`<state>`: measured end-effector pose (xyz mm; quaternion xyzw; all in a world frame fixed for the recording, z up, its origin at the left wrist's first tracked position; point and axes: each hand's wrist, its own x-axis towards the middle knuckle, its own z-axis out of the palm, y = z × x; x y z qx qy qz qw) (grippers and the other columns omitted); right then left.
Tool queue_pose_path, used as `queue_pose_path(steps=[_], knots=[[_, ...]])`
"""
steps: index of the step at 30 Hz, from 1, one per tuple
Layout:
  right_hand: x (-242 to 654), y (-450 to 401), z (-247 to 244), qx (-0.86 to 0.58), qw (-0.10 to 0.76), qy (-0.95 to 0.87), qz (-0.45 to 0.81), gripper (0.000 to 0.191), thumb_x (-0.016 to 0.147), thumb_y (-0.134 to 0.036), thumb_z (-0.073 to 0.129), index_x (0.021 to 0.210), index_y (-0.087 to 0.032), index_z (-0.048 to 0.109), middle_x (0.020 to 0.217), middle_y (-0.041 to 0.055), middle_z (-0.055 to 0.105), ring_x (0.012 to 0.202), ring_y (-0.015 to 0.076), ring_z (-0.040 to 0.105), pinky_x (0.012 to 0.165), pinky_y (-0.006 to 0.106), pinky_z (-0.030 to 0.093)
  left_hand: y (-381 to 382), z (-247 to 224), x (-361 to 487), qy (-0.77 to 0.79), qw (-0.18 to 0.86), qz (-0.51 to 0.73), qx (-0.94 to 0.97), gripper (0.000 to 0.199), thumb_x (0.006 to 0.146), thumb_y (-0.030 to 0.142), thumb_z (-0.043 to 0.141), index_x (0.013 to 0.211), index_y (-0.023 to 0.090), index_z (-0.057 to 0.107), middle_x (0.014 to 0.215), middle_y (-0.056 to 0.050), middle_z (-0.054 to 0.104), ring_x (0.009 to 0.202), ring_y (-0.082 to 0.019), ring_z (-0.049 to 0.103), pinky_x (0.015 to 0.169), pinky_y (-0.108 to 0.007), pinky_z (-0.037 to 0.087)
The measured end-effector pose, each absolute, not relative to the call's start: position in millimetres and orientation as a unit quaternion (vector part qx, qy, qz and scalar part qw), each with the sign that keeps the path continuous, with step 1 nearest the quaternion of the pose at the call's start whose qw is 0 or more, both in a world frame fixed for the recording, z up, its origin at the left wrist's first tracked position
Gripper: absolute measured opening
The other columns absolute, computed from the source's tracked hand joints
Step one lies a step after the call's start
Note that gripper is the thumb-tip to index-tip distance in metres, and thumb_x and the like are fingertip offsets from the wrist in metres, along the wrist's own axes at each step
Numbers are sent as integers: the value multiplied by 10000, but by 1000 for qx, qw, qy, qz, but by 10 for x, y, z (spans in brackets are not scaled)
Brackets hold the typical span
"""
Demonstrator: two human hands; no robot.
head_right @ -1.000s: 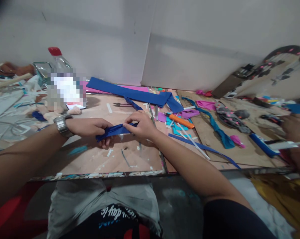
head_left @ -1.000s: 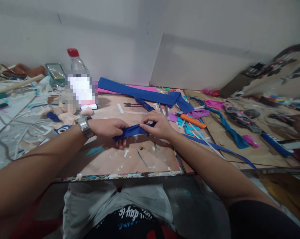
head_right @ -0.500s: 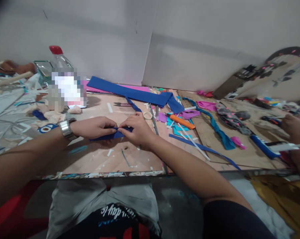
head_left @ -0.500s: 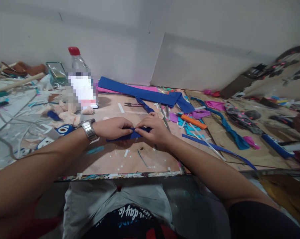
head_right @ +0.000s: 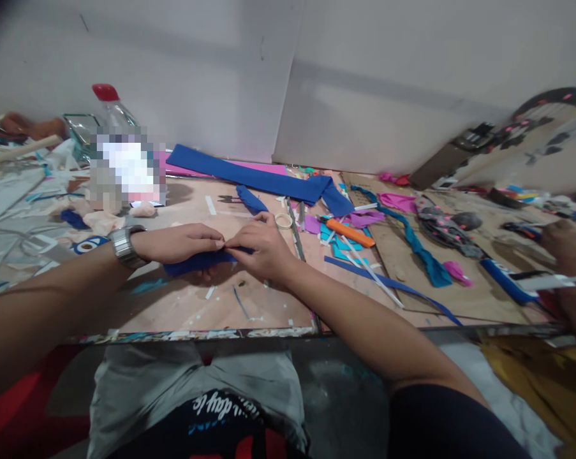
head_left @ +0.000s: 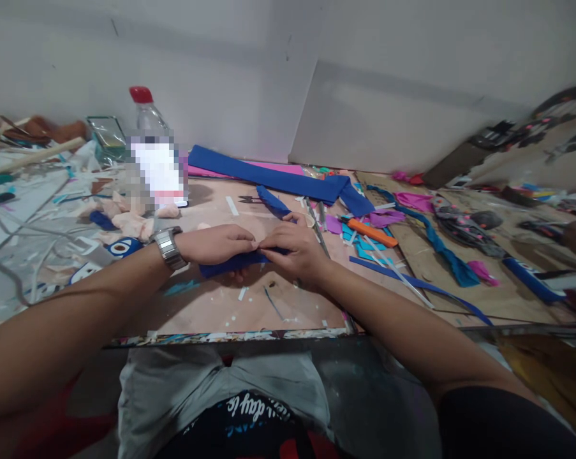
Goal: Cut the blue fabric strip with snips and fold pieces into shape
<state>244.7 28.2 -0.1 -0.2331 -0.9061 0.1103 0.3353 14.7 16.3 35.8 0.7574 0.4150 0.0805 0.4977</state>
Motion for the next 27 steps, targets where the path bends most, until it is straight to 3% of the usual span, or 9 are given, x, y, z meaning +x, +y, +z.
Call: queue_pose_path(steps=[3,15,27], knots=[[2446,283,-10,-239,335,-905,106,119,974,-327,696,918,-260,778,916,9,833,834,188,731,1030,462,319,182,325,137,407,469,103,777,366,975,460,443,917,176,667,944,-68,757,840,-198,687,807,-295,547],[2439,287,-35,-270,326,-901,92,69,946,-282,700,936,-246,758,924,11,833,860,204,739,1032,463,331,175,354,173,424,328,81,840,351,975,397,424,800,179,636,791,-18,698,706,-155,581,686,-280,401],[2445,300,-49,-280,327,-898,87,94,974,-272,650,947,-230,729,919,13,809,848,197,704,1008,445,331,184,323,165,412,310,112,849,379,996,425,433,804,179,648,752,-11,674,680,-150,566,655,-279,356]])
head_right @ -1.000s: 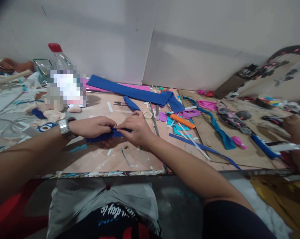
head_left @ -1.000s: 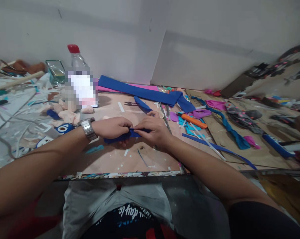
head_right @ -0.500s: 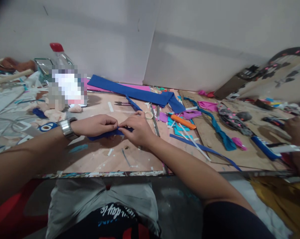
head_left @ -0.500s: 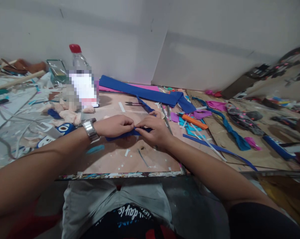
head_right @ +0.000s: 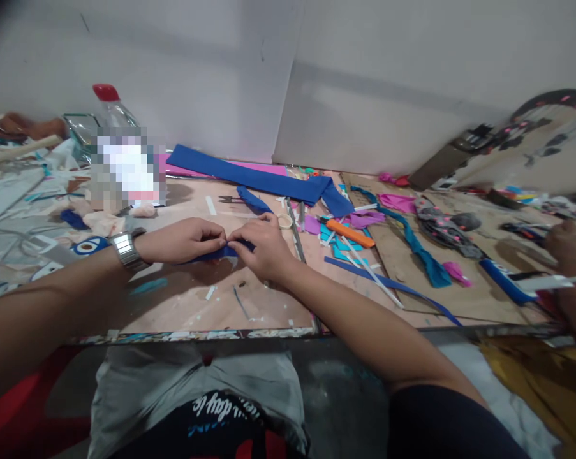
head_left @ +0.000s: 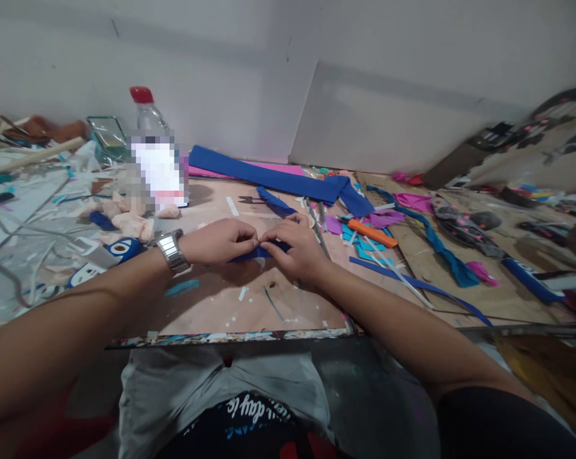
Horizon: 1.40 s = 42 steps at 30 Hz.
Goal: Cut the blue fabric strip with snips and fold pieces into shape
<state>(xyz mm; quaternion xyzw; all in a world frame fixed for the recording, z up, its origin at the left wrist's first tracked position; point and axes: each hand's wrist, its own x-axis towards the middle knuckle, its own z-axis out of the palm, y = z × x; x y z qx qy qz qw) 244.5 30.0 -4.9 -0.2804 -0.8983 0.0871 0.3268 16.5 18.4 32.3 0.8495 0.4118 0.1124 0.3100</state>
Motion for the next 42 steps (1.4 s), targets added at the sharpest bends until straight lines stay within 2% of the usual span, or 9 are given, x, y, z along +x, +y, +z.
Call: queue_pose_path(steps=[4,12,19,23,27,34,42], knots=[[2440,289,-31,-294,309,-899,103,100,980,-256,621,943,-222,708,937,25,794,876,204,679,995,437,315,151,352,190,425,286,112,852,376,994,423,444,818,175,665,751,-17,680,666,-151,560,640,-282,343],[2398,237,40,-317,220,-917,100,139,994,-203,487,965,-202,622,1008,73,750,929,235,618,1000,466,271,86,346,244,442,169,87,877,355,1029,407,447,1010,209,741,883,-54,755,765,-200,626,669,-299,345],[2430,281,0,-317,253,-907,118,87,966,-234,546,953,-215,630,981,54,747,929,230,610,985,447,274,140,286,242,440,107,80,888,393,1053,435,426,1036,208,747,948,-79,780,849,-239,680,690,-306,367],[2422,281,-8,-311,253,-908,121,82,934,-204,535,908,-209,612,945,46,732,899,220,601,953,428,293,129,287,246,436,115,75,890,361,1043,411,445,1063,220,751,976,-72,786,858,-235,685,697,-302,373],[2412,279,-16,-312,260,-905,128,96,927,-206,527,870,-204,604,896,39,723,860,210,596,929,419,300,108,295,242,426,133,93,890,323,1023,371,472,1017,205,749,905,-63,774,788,-208,652,680,-298,356],[2432,280,-8,-302,270,-906,124,103,947,-251,587,899,-206,667,914,45,754,897,219,628,980,437,295,131,311,205,431,196,108,874,363,1006,439,488,947,197,754,809,-42,741,697,-177,592,658,-292,336],[2437,278,-5,-306,275,-901,138,95,923,-255,608,870,-208,671,891,32,760,862,211,643,956,430,308,181,305,144,410,276,78,866,377,974,442,493,844,176,725,720,-18,686,622,-146,531,608,-282,322]])
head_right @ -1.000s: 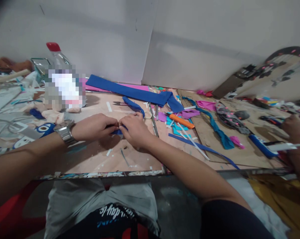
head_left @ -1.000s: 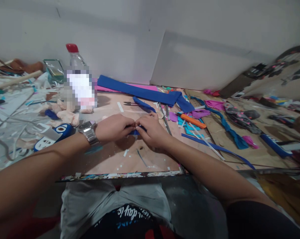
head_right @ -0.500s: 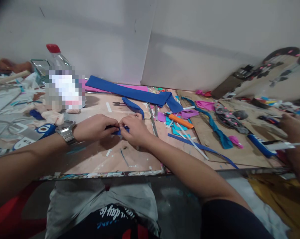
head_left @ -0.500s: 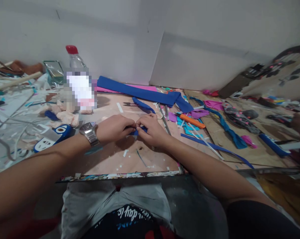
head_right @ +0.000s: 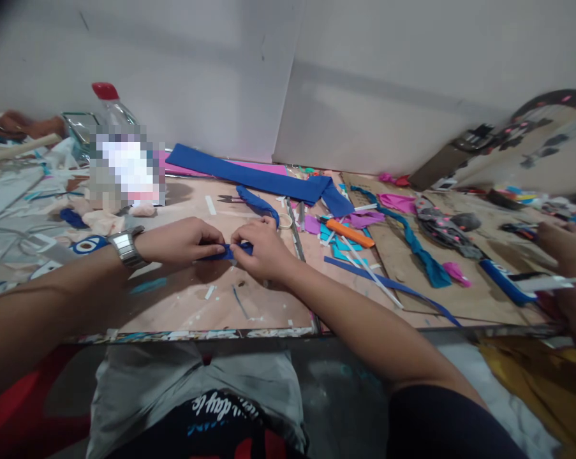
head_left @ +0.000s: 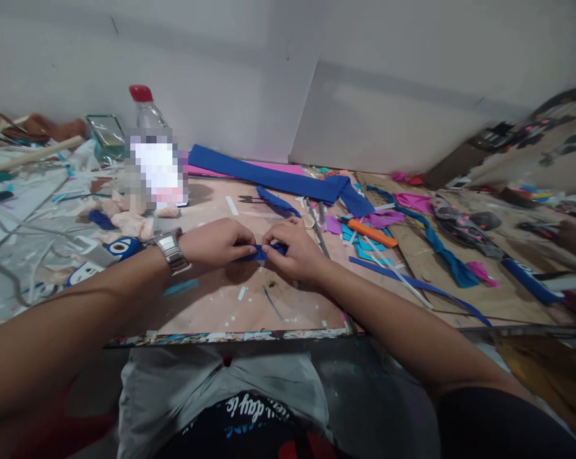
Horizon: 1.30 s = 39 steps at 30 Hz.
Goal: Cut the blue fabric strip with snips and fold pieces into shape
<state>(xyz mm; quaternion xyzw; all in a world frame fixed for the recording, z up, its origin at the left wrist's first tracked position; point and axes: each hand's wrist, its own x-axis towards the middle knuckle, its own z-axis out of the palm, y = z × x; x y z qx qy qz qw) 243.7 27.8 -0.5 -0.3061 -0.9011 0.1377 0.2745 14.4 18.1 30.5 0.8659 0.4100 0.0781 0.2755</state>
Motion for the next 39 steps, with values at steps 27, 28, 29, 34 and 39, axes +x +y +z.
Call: queue_pose_path(steps=[27,28,29,34,39], knots=[[2446,288,7,-240,328,-905,128,149,979,-296,645,1003,-271,790,948,25,833,837,201,726,1012,469,363,173,353,142,413,650,95,631,162,871,208,524,879,159,678,786,-72,770,663,-156,715,657,-266,551],[2446,287,7,-238,328,-906,122,149,980,-294,643,996,-271,789,943,24,832,839,202,724,1016,470,358,174,352,141,413,653,99,627,165,877,209,522,874,157,679,791,-74,771,661,-155,716,656,-266,552],[2446,287,6,-236,329,-907,115,148,980,-289,641,989,-271,788,938,21,831,839,201,722,1020,471,353,175,352,141,414,654,103,625,165,882,211,523,867,156,678,794,-75,772,659,-153,717,653,-265,553],[2447,284,-14,-244,340,-904,92,138,977,-263,640,982,-262,778,919,13,825,832,194,719,1023,465,344,168,362,140,411,647,99,635,106,874,247,624,883,155,677,816,-72,773,671,-155,724,655,-265,566],[2441,273,-11,-248,346,-900,92,116,971,-253,655,985,-257,770,919,8,828,835,189,727,1023,457,343,169,355,138,406,651,87,635,176,862,329,691,882,155,671,809,-58,763,694,-158,730,633,-239,559]])
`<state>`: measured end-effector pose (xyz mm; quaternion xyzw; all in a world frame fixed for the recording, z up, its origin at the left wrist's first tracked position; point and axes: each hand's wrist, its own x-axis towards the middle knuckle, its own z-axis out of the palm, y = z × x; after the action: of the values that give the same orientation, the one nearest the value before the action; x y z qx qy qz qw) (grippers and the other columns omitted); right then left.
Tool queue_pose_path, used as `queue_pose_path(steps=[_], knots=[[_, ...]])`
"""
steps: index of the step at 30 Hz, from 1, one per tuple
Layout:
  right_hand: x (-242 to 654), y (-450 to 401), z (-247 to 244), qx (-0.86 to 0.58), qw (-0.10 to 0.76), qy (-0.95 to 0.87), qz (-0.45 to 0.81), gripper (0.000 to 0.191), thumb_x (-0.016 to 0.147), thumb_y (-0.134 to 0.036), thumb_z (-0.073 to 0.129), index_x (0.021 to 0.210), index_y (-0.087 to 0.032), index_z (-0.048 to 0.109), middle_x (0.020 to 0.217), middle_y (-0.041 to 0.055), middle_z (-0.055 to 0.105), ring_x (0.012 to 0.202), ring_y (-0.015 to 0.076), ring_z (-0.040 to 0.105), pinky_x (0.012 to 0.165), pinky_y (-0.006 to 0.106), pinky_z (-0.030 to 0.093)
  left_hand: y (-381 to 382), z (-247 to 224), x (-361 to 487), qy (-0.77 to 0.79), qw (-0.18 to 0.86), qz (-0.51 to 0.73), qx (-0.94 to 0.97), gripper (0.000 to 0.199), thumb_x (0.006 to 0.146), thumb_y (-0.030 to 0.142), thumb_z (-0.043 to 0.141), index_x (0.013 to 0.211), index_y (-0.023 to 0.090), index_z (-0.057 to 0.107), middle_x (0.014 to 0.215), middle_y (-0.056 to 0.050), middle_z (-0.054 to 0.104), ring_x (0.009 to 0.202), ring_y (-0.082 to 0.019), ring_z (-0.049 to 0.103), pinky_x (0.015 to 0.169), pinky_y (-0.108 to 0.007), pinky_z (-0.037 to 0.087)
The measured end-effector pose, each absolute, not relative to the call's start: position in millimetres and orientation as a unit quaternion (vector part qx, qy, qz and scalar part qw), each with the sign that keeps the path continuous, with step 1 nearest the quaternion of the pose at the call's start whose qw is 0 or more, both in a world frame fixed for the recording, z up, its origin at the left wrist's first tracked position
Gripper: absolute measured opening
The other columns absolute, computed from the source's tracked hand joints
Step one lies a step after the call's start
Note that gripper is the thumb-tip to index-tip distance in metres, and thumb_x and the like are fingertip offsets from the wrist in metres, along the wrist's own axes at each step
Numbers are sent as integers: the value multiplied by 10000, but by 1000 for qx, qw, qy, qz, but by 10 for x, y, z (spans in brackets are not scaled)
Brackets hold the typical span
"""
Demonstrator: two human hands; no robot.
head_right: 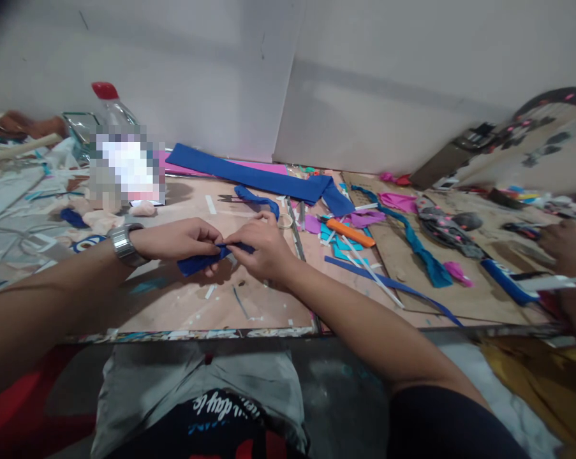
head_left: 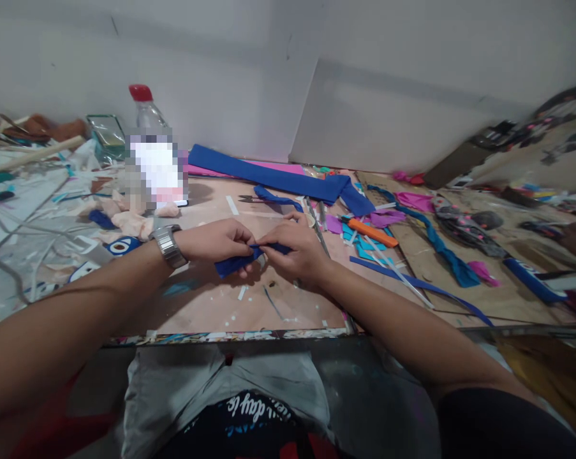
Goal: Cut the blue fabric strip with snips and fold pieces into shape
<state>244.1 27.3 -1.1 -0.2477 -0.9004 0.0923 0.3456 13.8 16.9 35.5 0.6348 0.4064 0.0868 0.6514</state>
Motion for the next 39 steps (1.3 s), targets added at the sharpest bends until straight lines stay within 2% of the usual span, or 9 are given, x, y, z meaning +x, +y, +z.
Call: queue_pose_path(steps=[4,10,13,19,25,32,39], knots=[[2438,270,11,-232,349,-904,79,102,951,-220,669,960,-258,763,915,-2,829,831,185,730,1010,451,343,165,341,143,408,672,101,609,170,849,325,692,889,161,665,825,-52,764,712,-164,736,640,-239,554],[2443,265,1,-240,352,-901,79,89,950,-231,664,945,-248,752,896,0,824,826,192,729,1023,455,344,173,304,140,412,663,115,615,323,922,503,643,893,181,647,787,-47,751,664,-159,705,622,-255,530],[2443,267,-16,-256,343,-899,92,82,946,-264,673,963,-241,749,906,11,822,833,201,725,1025,456,348,196,286,128,426,582,118,682,333,944,500,604,896,176,663,797,-46,750,659,-152,681,610,-244,495],[2427,269,-23,-292,318,-898,89,66,940,-251,676,920,-226,735,915,21,808,868,212,703,1000,450,324,160,342,164,430,316,109,839,397,981,444,482,822,161,711,729,-35,710,614,-139,584,582,-262,375],[2433,268,-33,-317,296,-896,98,80,960,-255,643,947,-224,716,966,39,790,972,241,674,1012,460,297,85,340,238,441,162,112,875,346,985,372,476,835,184,724,721,-35,701,621,-151,549,611,-300,302],[2423,253,-14,-327,259,-902,114,99,968,-226,581,956,-215,679,991,60,766,993,255,629,968,452,313,73,299,265,409,34,70,909,322,1031,330,457,946,187,733,812,-61,753,714,-195,657,633,-314,321],[2445,288,-30,-335,273,-894,120,82,955,-237,615,960,-219,695,974,53,764,997,253,632,973,459,305,102,268,259,413,-6,32,910,318,1067,335,430,1028,191,710,917,-69,783,778,-211,711,635,-309,354]])
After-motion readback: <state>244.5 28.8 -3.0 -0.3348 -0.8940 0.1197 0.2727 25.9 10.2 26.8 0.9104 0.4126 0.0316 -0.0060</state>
